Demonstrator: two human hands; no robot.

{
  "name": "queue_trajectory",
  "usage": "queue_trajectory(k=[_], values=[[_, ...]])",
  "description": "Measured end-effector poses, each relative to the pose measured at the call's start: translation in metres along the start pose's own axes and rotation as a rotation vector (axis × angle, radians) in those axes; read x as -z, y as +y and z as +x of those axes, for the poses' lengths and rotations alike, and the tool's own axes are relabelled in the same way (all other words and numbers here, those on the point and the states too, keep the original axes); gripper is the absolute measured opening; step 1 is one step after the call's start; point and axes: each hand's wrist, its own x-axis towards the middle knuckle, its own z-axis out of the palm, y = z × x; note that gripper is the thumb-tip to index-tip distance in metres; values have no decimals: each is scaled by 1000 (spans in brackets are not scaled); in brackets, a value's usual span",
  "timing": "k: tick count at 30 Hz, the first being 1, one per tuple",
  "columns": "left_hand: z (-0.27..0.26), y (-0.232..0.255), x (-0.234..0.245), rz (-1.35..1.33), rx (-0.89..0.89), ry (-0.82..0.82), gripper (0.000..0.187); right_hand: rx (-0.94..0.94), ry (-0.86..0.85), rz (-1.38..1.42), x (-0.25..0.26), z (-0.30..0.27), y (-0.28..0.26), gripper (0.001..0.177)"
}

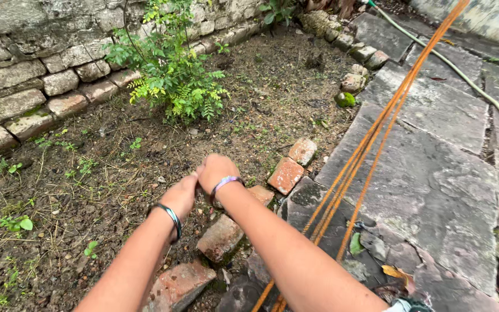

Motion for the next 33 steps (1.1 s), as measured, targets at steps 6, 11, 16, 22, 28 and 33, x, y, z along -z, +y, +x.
queue_trajectory(k=[6, 11, 16, 22, 28, 33], values=[[18, 29, 17, -91, 64, -62, 51, -53, 178, 140, 35, 14, -16, 22], [79, 33, 60, 1160, -676, -97, 22, 60, 123, 323, 71, 23, -34, 10], [52, 59, 71, 153, -183, -277, 16, 151, 108, 380, 121, -11, -54, 6], [-35, 102, 74, -115, 44, -5, 39, 227, 37, 494, 159, -46, -70, 9], [-32, 81, 59, -118, 61, 16, 63, 172, 19, 491, 135, -52, -46, 12], [14, 36, 32, -225, 87, -2, 66, 109, 89, 671, 93, -23, -5, 11]])
